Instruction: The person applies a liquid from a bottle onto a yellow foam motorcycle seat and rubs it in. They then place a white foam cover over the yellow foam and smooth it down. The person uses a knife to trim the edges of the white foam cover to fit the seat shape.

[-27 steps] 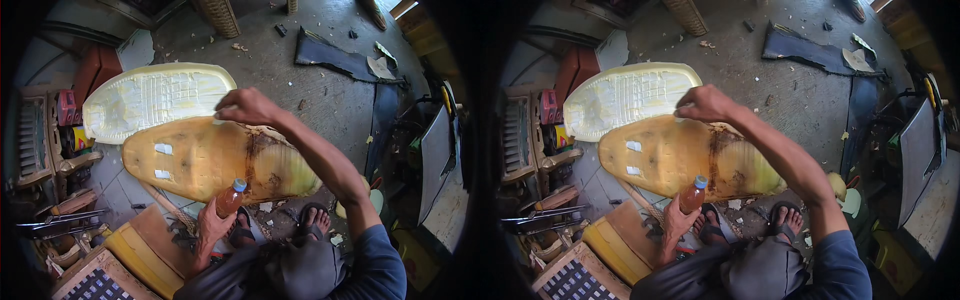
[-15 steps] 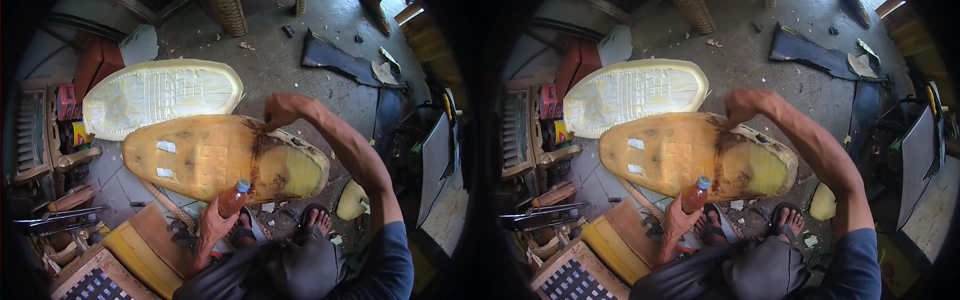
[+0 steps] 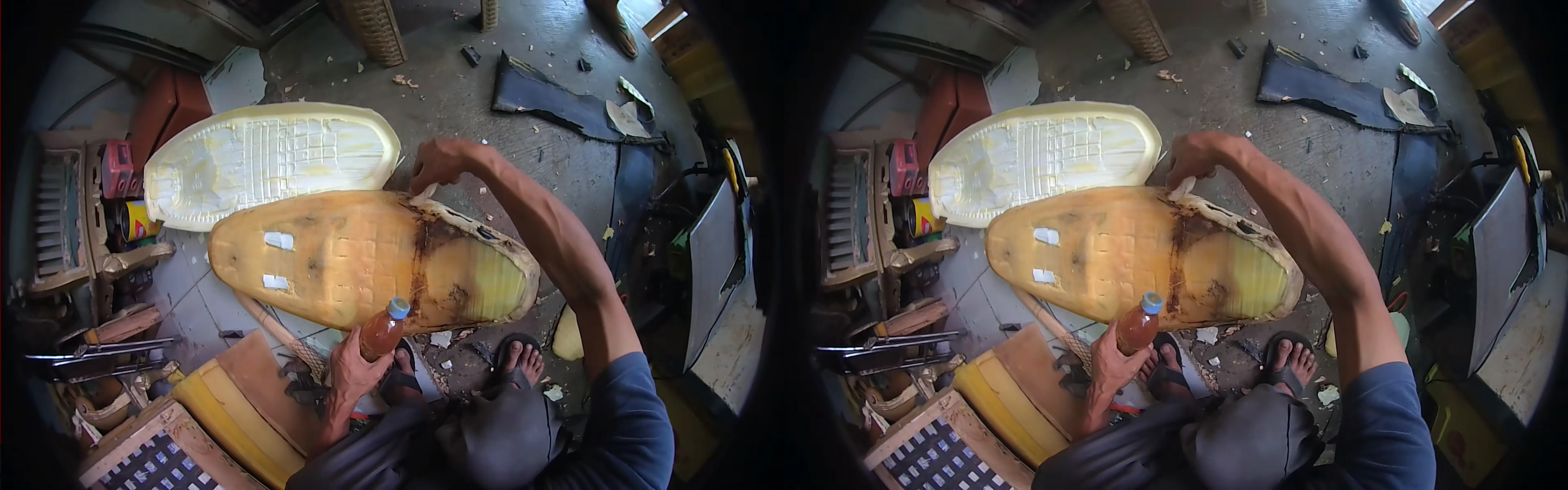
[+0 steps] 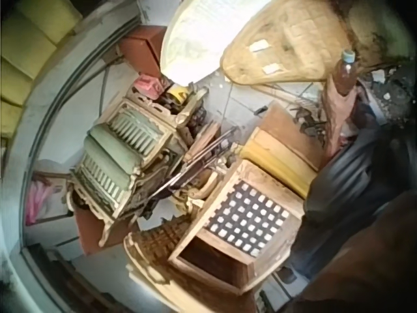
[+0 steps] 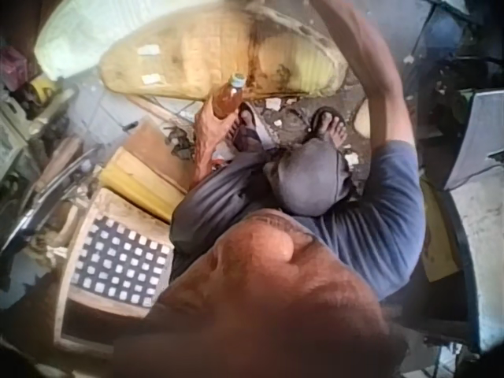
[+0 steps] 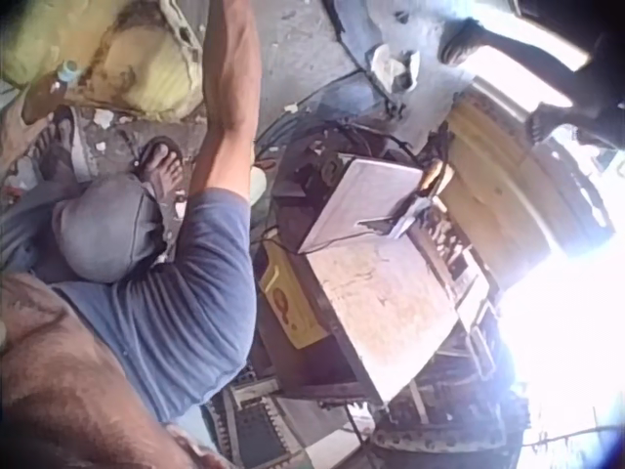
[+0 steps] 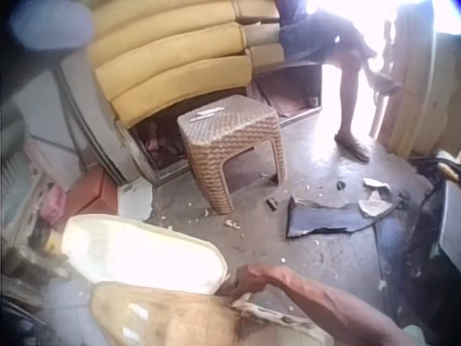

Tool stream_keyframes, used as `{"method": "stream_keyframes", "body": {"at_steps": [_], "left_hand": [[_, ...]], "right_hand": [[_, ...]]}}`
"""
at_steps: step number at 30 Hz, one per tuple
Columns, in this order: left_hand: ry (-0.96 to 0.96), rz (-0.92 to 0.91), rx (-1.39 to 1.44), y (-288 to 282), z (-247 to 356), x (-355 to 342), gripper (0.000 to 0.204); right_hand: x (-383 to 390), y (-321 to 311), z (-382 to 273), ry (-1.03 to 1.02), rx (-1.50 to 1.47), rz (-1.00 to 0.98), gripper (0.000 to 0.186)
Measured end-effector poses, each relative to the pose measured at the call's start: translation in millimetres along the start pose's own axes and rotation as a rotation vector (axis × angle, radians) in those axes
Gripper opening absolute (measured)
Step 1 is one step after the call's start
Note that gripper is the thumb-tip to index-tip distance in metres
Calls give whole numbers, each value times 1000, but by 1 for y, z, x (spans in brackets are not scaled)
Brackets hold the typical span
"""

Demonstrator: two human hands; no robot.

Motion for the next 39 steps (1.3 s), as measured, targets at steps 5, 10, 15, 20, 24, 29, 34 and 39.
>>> {"method": "stream_keyframes", "body": {"at_steps": [5,10,15,20,24,29,34,39], "left_hand": [[-14,-17,54,3,6,-1,52],[25,-1,8,1,7,2,52],[13,1,-1,2,4,7,51],[37,-1,-6,5,5,9,50],[53,30,-5,4,3,9,48],[9,29,14,4,-4,14,50],[98,56,27,5,-11,23,51],[35,67,37,-1,-13,27,53]], "right_hand": [[-9,18,10,177,-169,400,46],[14,34,27,133,-182,423,48],[58,21,-6,136,-48,435,41],[123,47,-41,8,35,391,34],[176,122,-53,-471,235,374,20],[209,104,-37,-279,81,629,16],[222,130,-52,48,118,343,28],[292,162,-74,-223,144,885,40]]}}
Point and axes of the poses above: each hand's wrist, its own x-axis away from the middle knuckle, its own y-axis out of the palm, z = x × y, the point moved 4 cm from there along -x, towards the middle knuckle, and after that the axes turned 15 degrees about z, right-handed, at the moved point
